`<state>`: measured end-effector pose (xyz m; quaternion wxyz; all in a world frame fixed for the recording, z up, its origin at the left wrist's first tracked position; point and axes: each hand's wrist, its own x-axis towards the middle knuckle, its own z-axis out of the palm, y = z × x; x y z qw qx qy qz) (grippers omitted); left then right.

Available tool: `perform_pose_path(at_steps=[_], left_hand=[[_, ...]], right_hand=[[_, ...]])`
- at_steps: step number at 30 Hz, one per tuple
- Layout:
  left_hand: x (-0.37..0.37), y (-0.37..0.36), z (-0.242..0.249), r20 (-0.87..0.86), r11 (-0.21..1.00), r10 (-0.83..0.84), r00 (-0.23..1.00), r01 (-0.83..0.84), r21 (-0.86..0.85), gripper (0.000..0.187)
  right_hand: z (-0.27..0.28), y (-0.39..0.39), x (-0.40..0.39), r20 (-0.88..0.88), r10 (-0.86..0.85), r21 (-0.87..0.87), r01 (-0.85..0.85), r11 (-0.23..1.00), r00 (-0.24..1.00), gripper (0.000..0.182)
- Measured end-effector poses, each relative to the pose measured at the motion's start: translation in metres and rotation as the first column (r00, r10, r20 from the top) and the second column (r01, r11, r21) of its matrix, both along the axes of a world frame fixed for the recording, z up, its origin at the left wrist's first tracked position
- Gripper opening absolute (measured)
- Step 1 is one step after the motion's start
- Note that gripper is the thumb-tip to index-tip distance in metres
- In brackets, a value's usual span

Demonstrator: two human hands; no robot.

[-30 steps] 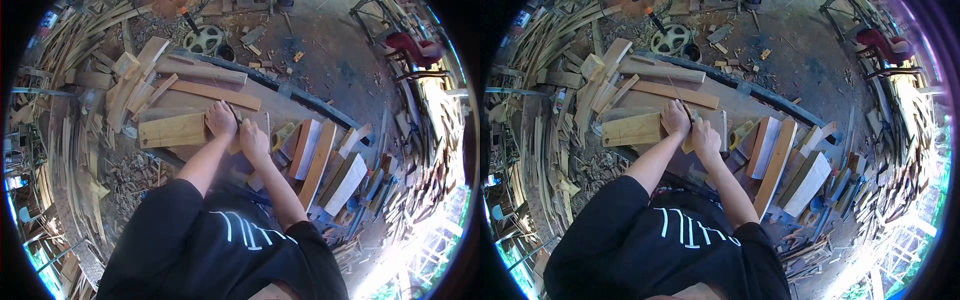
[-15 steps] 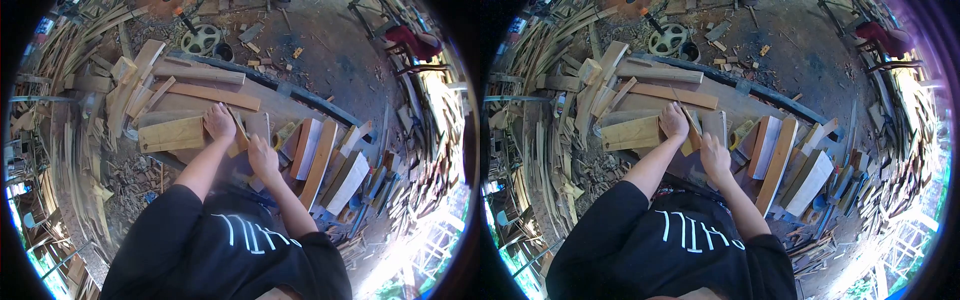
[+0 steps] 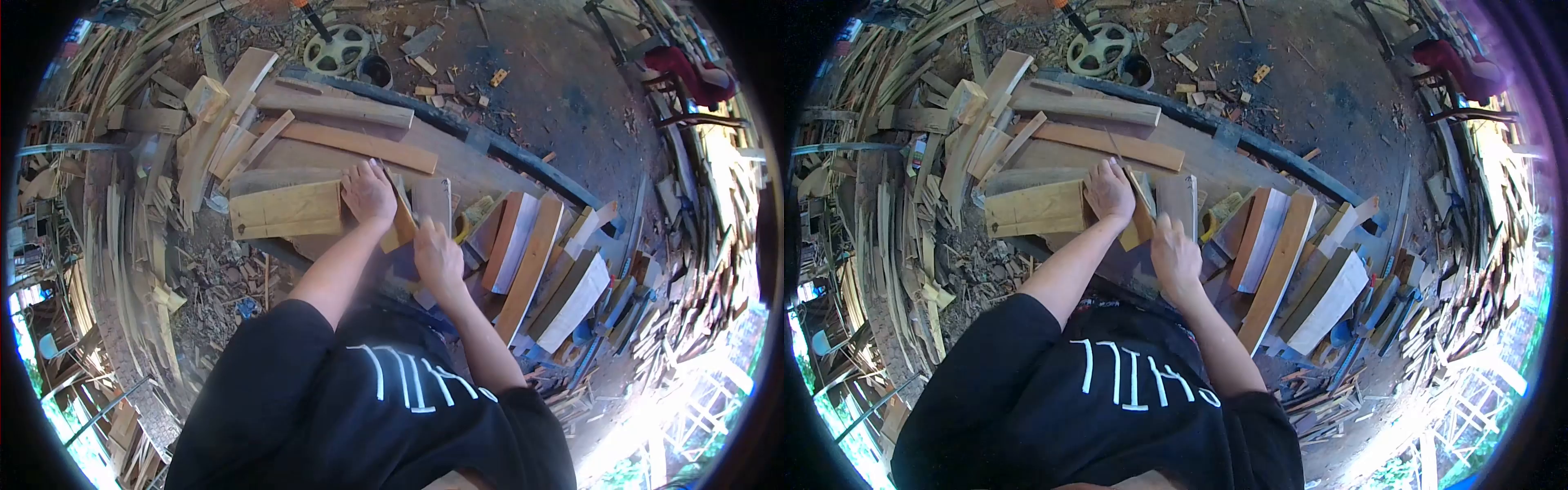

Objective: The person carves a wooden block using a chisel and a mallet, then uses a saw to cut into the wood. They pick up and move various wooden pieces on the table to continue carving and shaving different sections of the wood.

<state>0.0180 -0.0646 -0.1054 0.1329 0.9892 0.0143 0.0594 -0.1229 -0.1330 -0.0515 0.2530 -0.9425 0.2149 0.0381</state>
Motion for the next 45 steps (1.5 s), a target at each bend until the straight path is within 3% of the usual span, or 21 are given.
perform_pose_path(at_steps=[3, 7, 8, 9, 11, 12, 15, 22, 25, 29, 32, 36, 40, 42, 45], left_hand=[[0.001, -0.002, 0.001, -0.019, 1.0, -0.029, 0.999, 0.029, -0.012, 0.029], [0.001, -0.003, 0.001, -0.013, 1.0, -0.02, 1.0, 0.02, -0.018, 0.029], [-0.001, -0.002, -0.002, 0.014, 1.0, -0.015, 1.0, 0.015, -0.005, 0.029], [0.003, -0.004, 0.0, 0.011, 1.0, -0.008, 1.0, 0.008, -0.006, 0.029], [-0.001, -0.002, 0.003, -0.07, 1.0, -0.008, 0.997, 0.006, -0.021, 0.032], [-0.002, -0.001, 0.003, -0.069, 1.0, -0.011, 0.998, 0.01, -0.018, 0.032], [0.0, 0.001, 0.004, -0.066, 0.999, -0.037, 0.997, 0.036, -0.009, 0.034], [0.003, -0.001, -0.002, -0.066, 1.0, -0.011, 0.998, 0.009, -0.028, 0.035], [0.0, -0.003, 0.003, -0.083, 1.0, -0.011, 0.996, 0.009, -0.023, 0.036], [0.001, 0.0, 0.001, -0.087, 0.998, -0.017, 0.996, 0.011, -0.069, 0.036], [0.001, -0.001, 0.0, -0.099, 0.999, -0.007, 0.995, 0.003, -0.039, 0.036], [0.001, 0.0, -0.001, -0.076, 0.999, -0.022, 0.997, 0.019, -0.043, 0.036], [0.001, 0.001, -0.003, -0.049, 0.998, -0.032, 0.998, 0.029, -0.064, 0.036], [0.003, -0.001, -0.004, -0.05, 0.998, -0.033, 0.998, 0.03, -0.063, 0.036], [0.005, -0.002, -0.001, -0.05, 0.999, 0.009, 0.999, -0.012, -0.053, 0.037]], right_hand=[[-0.015, 0.003, 0.049, 0.015, 0.009, 0.041, -0.009, 0.999, 1.0, 0.019], [-0.006, -0.001, 0.004, 0.071, 0.033, -0.059, -0.028, 0.998, 0.997, 0.01], [0.004, -0.002, -0.012, -0.082, 0.028, -0.043, -0.032, 0.999, 0.996, 0.011], [0.005, -0.003, -0.009, -0.084, 0.035, -0.044, -0.039, 0.998, 0.996, 0.011], [0.004, 0.002, -0.009, -0.042, 0.006, -0.029, -0.007, 1.0, 0.999, 0.013], [-0.01, 0.004, 0.006, 0.06, 0.008, -0.047, -0.006, 0.999, 0.998, 0.017], [-0.018, 0.008, 0.027, 0.102, -0.002, -0.047, 0.006, 0.999, 0.995, 0.02], [-0.001, 0.006, -0.013, -0.073, -0.052, -0.005, 0.052, 0.999, 0.996, 0.019], [-0.021, 0.005, 0.018, 0.115, -0.042, -0.009, 0.043, 0.999, 0.992, 0.019], [-0.005, 0.006, -0.013, 0.107, -0.012, -0.089, 0.022, 0.996, 0.994, 0.015], [0.005, 0.005, -0.029, -0.057, -0.03, -0.028, 0.028, 0.999, 0.998, 0.014], [-0.012, 0.008, 0.006, -0.002, -0.017, -0.047, 0.017, 0.999, 1.0, 0.014], [-0.002, 0.007, -0.017, 0.043, -0.015, -0.058, 0.018, 0.998, 0.999, 0.012], [0.013, 0.003, -0.034, -0.018, -0.007, -0.032, 0.007, 0.999, 1.0, 0.009], [-0.001, 0.006, -0.025, -0.014, -0.019, -0.066, 0.018, 0.998, 1.0, 0.008]])
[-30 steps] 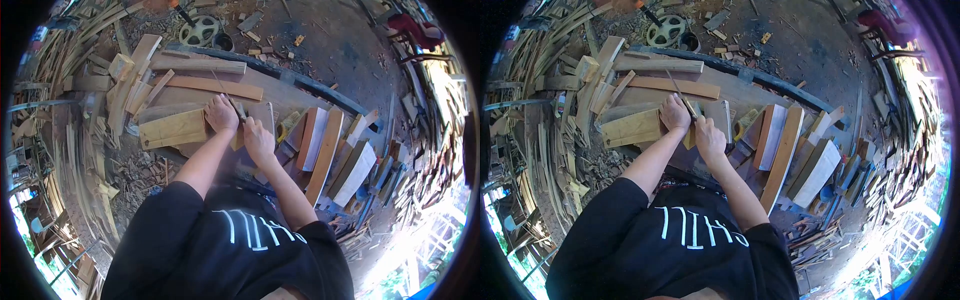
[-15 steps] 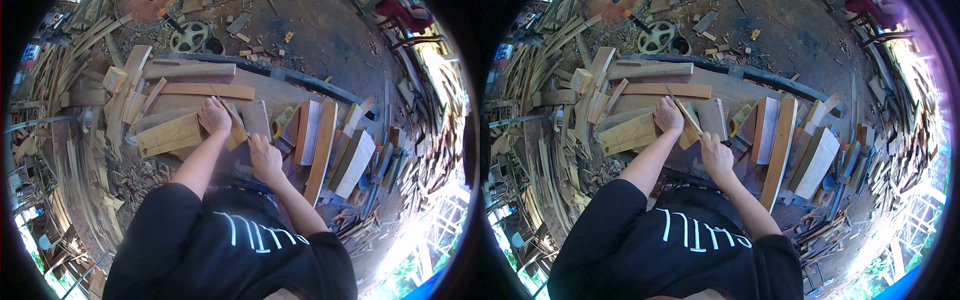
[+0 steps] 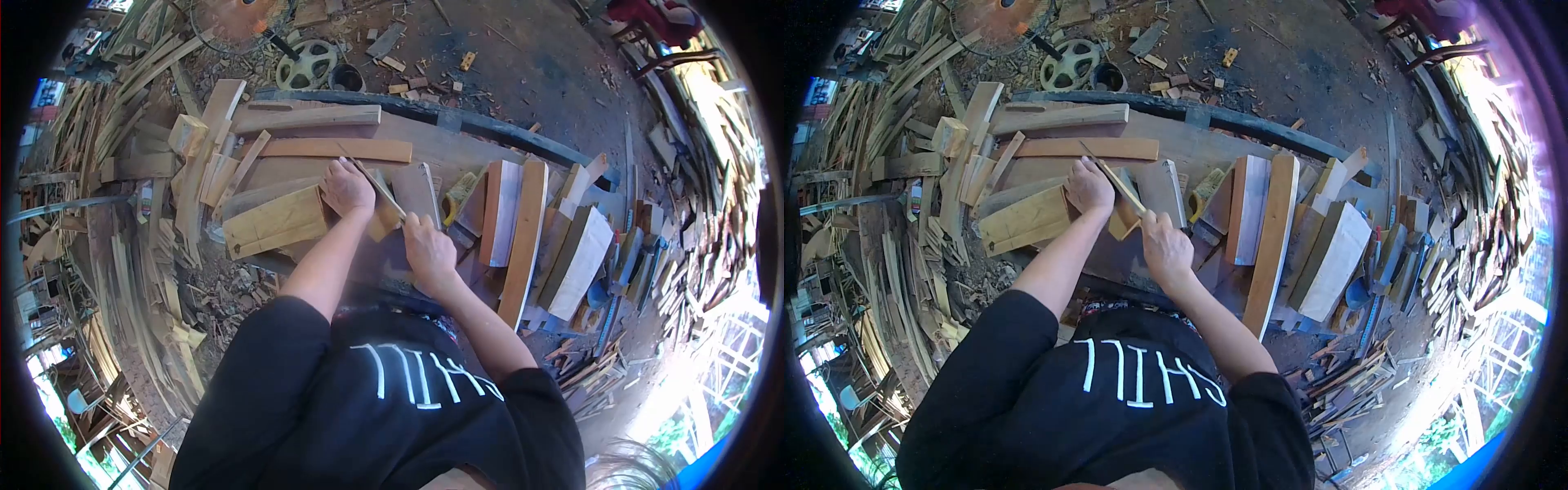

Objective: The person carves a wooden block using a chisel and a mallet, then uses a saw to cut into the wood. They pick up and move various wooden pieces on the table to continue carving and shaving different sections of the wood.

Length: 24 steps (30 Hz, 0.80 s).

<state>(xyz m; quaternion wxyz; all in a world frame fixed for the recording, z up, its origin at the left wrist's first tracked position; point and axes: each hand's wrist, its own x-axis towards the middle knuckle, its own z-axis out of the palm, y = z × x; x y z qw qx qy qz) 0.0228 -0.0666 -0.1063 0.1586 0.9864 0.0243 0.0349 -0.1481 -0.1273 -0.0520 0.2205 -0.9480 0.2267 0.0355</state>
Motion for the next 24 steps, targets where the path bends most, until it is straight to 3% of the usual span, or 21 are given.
perform_pose_path(at_steps=[10, 15, 18, 24], left_hand=[[0.0, -0.001, -0.005, 0.009, 1.0, 0.014, 1.0, -0.014, -0.025, 0.036], [0.0, 0.0, -0.006, 0.003, 0.999, 0.027, 1.0, -0.027, -0.026, 0.035], [-0.002, 0.001, -0.006, 0.009, 0.999, 0.007, 1.0, -0.007, -0.034, 0.035], [0.0, 0.002, -0.007, -0.006, 0.999, -0.002, 1.0, 0.001, -0.037, 0.036]], right_hand=[[0.003, -0.008, -0.002, -0.014, -0.007, 0.065, 0.008, 0.998, 1.0, 0.007], [-0.021, -0.007, 0.045, 0.136, 0.042, 0.034, -0.047, 0.998, 0.99, 0.006], [-0.005, -0.002, 0.015, 0.156, -0.007, 0.02, 0.004, 1.0, 0.988, 0.005], [-0.02, -0.003, 0.039, 0.082, -0.005, 0.041, 0.001, 0.999, 0.997, 0.006]])
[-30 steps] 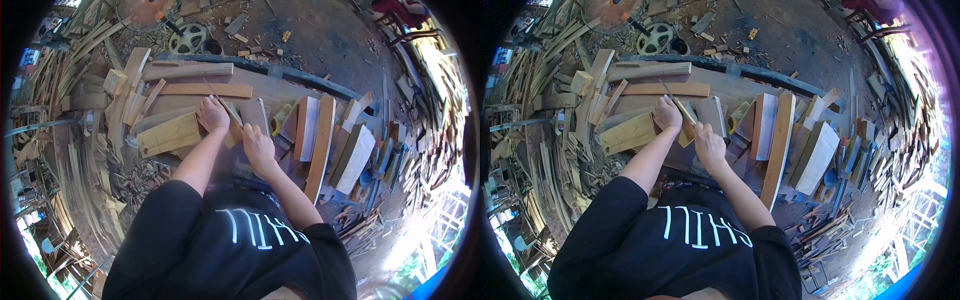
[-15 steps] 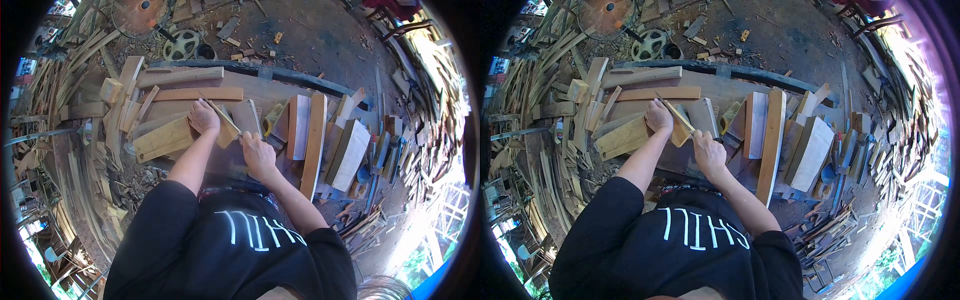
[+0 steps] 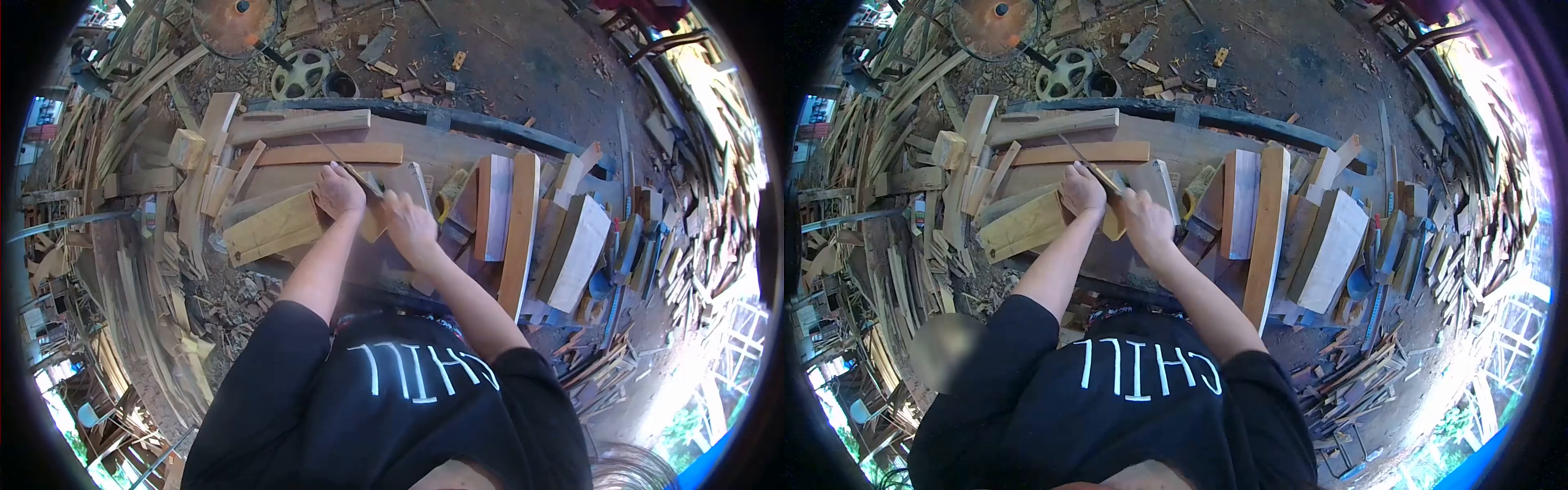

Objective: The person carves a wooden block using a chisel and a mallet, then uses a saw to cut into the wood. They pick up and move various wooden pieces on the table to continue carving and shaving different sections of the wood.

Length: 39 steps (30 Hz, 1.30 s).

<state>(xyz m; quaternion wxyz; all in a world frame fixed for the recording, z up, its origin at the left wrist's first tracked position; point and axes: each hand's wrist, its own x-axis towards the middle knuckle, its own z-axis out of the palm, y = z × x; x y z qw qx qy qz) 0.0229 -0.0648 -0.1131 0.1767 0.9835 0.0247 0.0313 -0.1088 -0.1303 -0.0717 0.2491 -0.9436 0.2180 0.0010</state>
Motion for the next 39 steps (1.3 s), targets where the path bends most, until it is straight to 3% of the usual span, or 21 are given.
perform_pose_path(at_steps=[5, 7, 10, 19, 23, 26, 29, 34, 37, 39], left_hand=[[-0.003, 0.003, -0.003, 0.063, 1.0, -0.011, 0.998, 0.011, -0.001, 0.036], [-0.008, 0.008, -0.002, 0.065, 0.976, -0.19, 0.98, 0.182, 0.116, 0.035], [-0.014, 0.013, -0.002, 0.062, 0.966, -0.249, 0.967, 0.243, 0.092, 0.034], [-0.008, 0.008, -0.001, 0.075, 0.954, -0.271, 0.96, 0.257, 0.155, 0.031], [-0.009, 0.009, -0.002, 0.079, 0.952, -0.284, 0.956, 0.271, 0.141, 0.03], [-0.012, 0.01, -0.001, 0.078, 0.953, -0.28, 0.957, 0.267, 0.143, 0.03], [-0.013, 0.009, 0.002, 0.076, 0.955, -0.274, 0.959, 0.262, 0.143, 0.029], [-0.013, 0.009, 0.001, 0.069, 0.954, -0.283, 0.957, 0.273, 0.127, 0.028], [-0.014, 0.009, 0.001, 0.091, 0.956, -0.274, 0.957, 0.262, 0.132, 0.028], [-0.012, 0.01, 0.002, 0.103, 0.957, -0.278, 0.955, 0.266, 0.116, 0.028]], right_hand=[[0.003, 0.008, 0.002, 0.026, -0.007, 0.028, 0.006, 1.0, 1.0, 0.01], [0.012, 0.017, -0.019, 0.006, -0.069, 0.085, 0.068, 0.994, 0.998, 0.012], [0.016, 0.027, -0.032, -0.052, -0.079, 0.096, 0.084, 0.992, 0.996, 0.014], [0.014, 0.03, -0.025, -0.039, -0.071, -0.01, 0.071, 0.997, 0.997, 0.007], [-0.002, 0.039, -0.01, -0.084, -0.092, -0.01, 0.091, 0.996, 0.992, 0.014], [0.007, 0.032, -0.035, -0.014, -0.072, -0.001, 0.072, 0.997, 0.997, 0.013], [0.028, 0.032, -0.064, -0.071, -0.053, 0.0, 0.053, 0.999, 0.996, 0.012], [0.005, 0.055, -0.057, -0.134, -0.028, -0.039, 0.023, 0.999, 0.991, 0.014], [0.023, 0.032, -0.076, 0.028, -0.1, -0.024, 0.101, 0.995, 0.995, 0.014], [0.022, 0.042, -0.085, -0.006, -0.103, -0.005, 0.103, 0.995, 0.995, 0.016]])
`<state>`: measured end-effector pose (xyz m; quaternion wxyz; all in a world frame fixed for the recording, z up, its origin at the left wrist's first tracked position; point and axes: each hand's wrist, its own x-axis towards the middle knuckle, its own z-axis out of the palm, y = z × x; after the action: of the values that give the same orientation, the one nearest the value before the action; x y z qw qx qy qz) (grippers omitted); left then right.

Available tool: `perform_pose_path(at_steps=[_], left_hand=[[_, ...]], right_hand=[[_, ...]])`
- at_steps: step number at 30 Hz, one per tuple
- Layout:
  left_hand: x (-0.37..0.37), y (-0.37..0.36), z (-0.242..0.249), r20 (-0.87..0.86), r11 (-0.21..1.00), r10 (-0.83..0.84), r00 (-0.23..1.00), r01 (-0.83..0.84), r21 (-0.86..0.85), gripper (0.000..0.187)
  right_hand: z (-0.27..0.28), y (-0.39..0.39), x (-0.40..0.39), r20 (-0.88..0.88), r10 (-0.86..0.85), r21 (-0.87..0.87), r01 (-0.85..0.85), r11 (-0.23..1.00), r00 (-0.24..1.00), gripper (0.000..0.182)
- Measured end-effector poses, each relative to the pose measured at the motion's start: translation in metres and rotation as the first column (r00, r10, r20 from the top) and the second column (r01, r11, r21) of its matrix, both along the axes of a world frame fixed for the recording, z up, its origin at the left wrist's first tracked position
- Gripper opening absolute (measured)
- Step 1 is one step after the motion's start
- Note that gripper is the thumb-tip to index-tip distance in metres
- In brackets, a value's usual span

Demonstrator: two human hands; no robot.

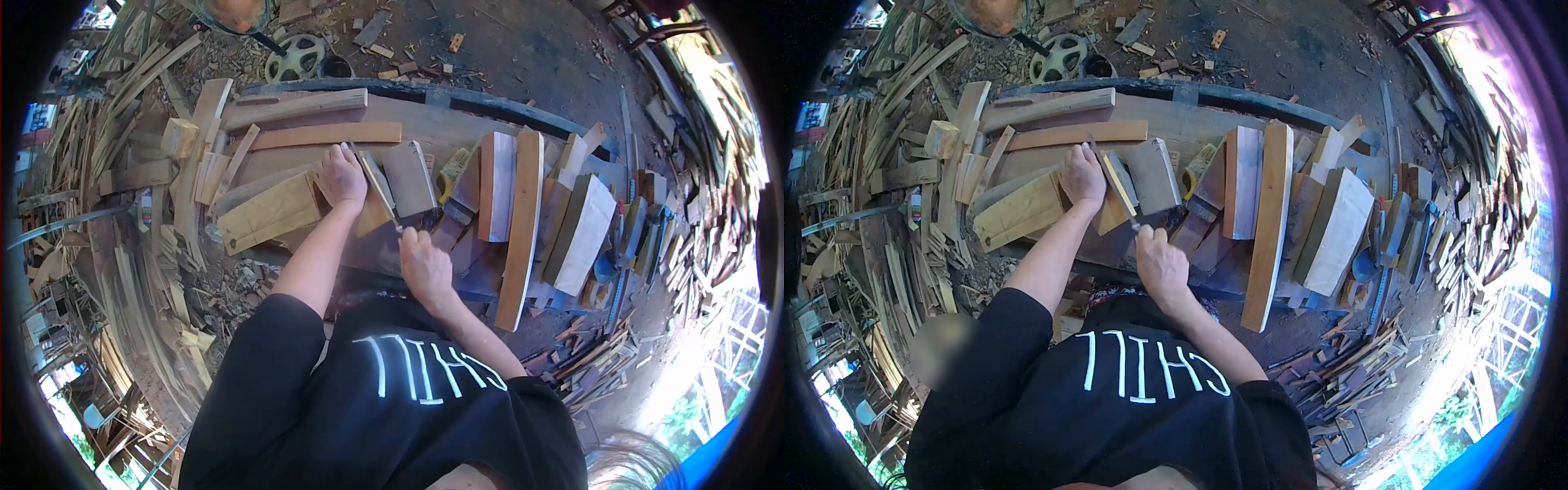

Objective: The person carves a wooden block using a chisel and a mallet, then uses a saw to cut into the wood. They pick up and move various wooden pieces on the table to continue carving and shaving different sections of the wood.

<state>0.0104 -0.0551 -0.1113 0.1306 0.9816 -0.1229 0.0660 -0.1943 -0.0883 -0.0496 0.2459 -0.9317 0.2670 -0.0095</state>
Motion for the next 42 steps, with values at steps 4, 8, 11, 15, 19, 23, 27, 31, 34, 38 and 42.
perform_pose_path(at_steps=[4, 8, 11, 15, 19, 23, 27, 31, 34, 38, 42], left_hand=[[0.001, 0.001, -0.004, 0.019, 0.998, -0.033, 0.999, 0.034, -0.05, 0.03], [0.0, 0.001, 0.0, -0.007, 0.998, -0.023, 1.0, 0.022, -0.064, 0.031], [0.001, 0.0, -0.002, -0.027, 0.994, -0.033, 0.999, 0.03, -0.103, 0.031], [0.002, 0.001, -0.002, -0.012, 0.998, -0.033, 0.999, 0.032, -0.047, 0.031], [0.001, 0.0, 0.0, -0.064, 0.997, 0.011, 0.998, -0.016, -0.075, 0.033], [0.003, -0.001, -0.003, -0.013, 0.998, 0.01, 1.0, -0.011, -0.068, 0.034], [0.0, 0.0, 0.001, -0.018, 0.997, 0.003, 1.0, -0.004, -0.076, 0.035], [0.0, 0.0, -0.004, 0.016, 0.996, 0.016, 1.0, -0.015, -0.084, 0.035], [0.002, -0.001, -0.002, 0.004, 0.996, 0.017, 1.0, -0.016, -0.086, 0.035], [0.002, 0.001, -0.006, 0.007, 0.999, 0.008, 1.0, -0.007, -0.051, 0.035], [0.003, 0.002, -0.003, 0.013, 0.997, -0.013, 1.0, 0.014, -0.077, 0.034]], right_hand=[[-0.015, 0.021, 0.005, -0.059, 0.062, 0.05, -0.059, 0.997, 0.996, 0.016], [-0.006, 0.009, -0.006, 0.004, -0.008, 0.074, 0.008, 0.997, 1.0, 0.018], [-0.004, 0.002, -0.011, 0.053, -0.049, 0.052, 0.047, 0.998, 0.997, 0.021], [-0.028, -0.002, 0.027, 0.079, -0.037, 0.016, 0.036, 0.999, 0.996, 0.015], [-0.033, -0.007, 0.044, 0.128, -0.031, 0.045, 0.025, 0.999, 0.991, 0.019], [-0.001, 0.001, 0.02, 0.047, -0.055, 0.043, 0.053, 0.998, 0.997, 0.015], [-0.007, -0.009, 0.03, 0.135, -0.022, 0.045, 0.016, 0.999, 0.991, 0.015], [-0.019, -0.004, 0.054, 0.199, -0.005, 0.038, -0.003, 0.999, 0.98, 0.019], [-0.012, -0.006, 0.032, 0.2, 0.008, 0.055, -0.02, 0.998, 0.98, 0.017], [-0.018, -0.009, 0.029, 0.219, 0.004, 0.038, -0.013, 0.999, 0.976, 0.015], [-0.025, -0.014, 0.084, 0.239, 0.026, 0.018, -0.032, 0.999, 0.971, 0.017]])
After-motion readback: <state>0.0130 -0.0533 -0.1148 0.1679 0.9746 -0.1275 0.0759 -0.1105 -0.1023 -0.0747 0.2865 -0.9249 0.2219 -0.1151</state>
